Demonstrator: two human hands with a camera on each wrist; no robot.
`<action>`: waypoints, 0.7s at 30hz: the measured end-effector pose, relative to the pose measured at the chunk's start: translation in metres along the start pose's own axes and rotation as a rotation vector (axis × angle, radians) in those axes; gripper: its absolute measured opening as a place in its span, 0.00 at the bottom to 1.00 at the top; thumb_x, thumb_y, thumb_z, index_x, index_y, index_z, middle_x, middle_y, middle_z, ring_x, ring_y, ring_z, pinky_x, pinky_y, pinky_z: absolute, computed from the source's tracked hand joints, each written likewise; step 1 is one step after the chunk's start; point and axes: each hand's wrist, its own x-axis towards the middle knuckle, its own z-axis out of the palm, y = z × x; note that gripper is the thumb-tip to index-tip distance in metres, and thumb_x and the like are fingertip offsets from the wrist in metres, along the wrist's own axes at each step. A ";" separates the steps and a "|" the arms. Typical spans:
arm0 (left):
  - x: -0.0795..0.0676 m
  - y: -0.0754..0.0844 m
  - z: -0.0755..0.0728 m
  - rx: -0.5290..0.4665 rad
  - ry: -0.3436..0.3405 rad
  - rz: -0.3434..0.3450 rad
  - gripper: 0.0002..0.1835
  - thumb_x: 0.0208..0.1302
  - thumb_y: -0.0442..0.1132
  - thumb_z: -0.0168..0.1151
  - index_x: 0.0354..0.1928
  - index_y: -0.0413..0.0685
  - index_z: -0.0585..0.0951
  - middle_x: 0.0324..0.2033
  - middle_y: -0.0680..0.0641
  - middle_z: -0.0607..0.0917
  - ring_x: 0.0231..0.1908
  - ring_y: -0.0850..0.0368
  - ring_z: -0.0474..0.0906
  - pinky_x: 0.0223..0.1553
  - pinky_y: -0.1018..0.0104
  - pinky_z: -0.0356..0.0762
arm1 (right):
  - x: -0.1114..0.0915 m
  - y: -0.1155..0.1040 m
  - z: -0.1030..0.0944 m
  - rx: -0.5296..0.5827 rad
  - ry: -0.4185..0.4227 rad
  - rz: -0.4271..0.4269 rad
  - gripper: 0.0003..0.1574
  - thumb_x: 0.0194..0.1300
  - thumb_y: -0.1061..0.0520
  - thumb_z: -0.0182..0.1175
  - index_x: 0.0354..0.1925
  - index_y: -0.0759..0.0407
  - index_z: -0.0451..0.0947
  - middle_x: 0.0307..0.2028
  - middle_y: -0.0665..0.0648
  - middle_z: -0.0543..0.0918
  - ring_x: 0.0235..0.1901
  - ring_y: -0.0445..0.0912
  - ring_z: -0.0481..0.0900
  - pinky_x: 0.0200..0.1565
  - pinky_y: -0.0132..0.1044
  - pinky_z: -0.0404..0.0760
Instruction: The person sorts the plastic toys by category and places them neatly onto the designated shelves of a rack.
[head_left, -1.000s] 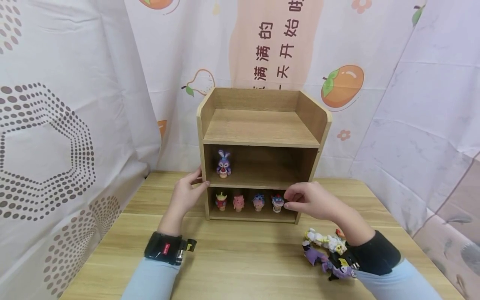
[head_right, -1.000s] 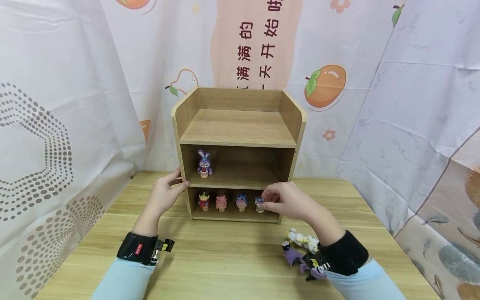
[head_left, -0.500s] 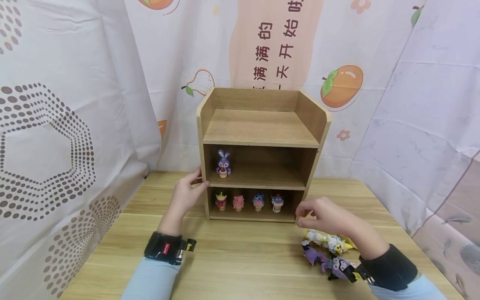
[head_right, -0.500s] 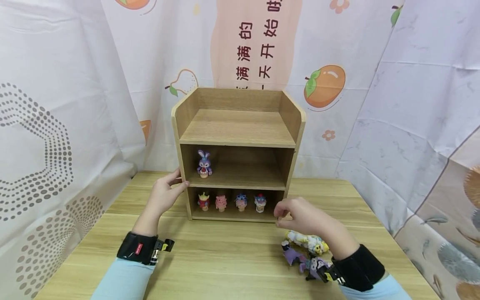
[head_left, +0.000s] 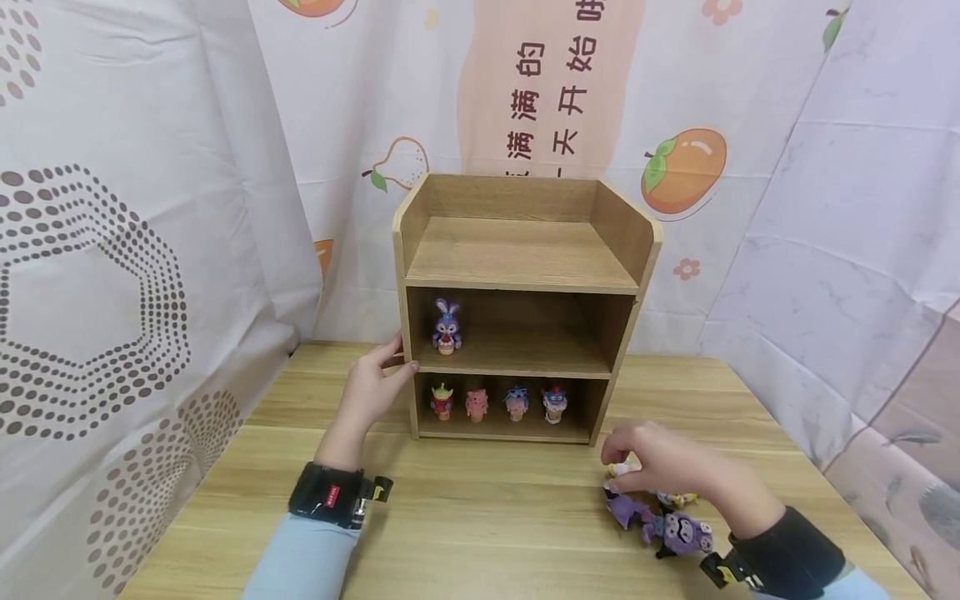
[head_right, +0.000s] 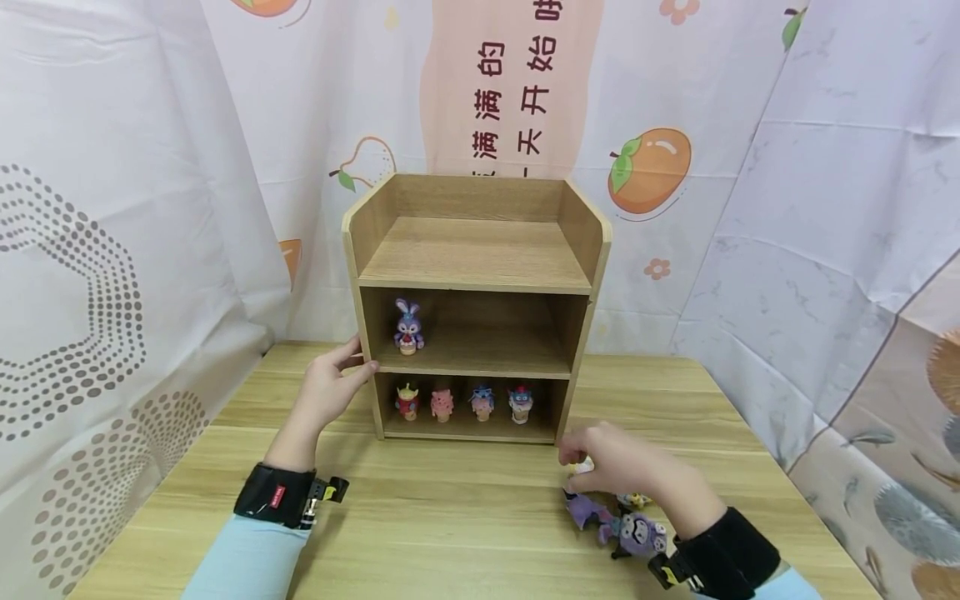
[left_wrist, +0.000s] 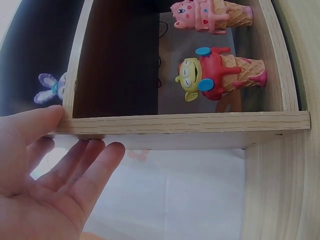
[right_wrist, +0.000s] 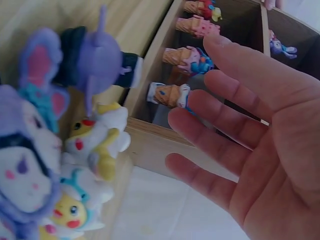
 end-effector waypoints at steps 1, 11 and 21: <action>0.000 0.001 0.000 0.000 0.000 -0.002 0.34 0.69 0.38 0.68 0.74 0.47 0.69 0.67 0.38 0.75 0.57 0.38 0.80 0.54 0.48 0.81 | -0.001 0.000 0.002 0.003 -0.006 -0.007 0.09 0.60 0.55 0.74 0.38 0.47 0.83 0.36 0.43 0.82 0.37 0.39 0.80 0.38 0.39 0.83; 0.000 0.004 -0.001 0.005 -0.005 0.001 0.33 0.69 0.39 0.68 0.74 0.46 0.69 0.67 0.38 0.74 0.58 0.37 0.80 0.53 0.49 0.82 | -0.009 0.002 0.012 0.070 -0.085 0.043 0.11 0.56 0.51 0.77 0.31 0.47 0.82 0.30 0.41 0.79 0.31 0.37 0.77 0.33 0.31 0.78; 0.000 0.002 -0.001 -0.006 -0.007 -0.001 0.33 0.69 0.38 0.68 0.74 0.45 0.68 0.67 0.37 0.75 0.58 0.37 0.80 0.54 0.49 0.82 | -0.011 0.002 0.021 0.113 -0.150 0.117 0.15 0.56 0.51 0.77 0.40 0.48 0.84 0.37 0.39 0.79 0.37 0.37 0.78 0.39 0.37 0.83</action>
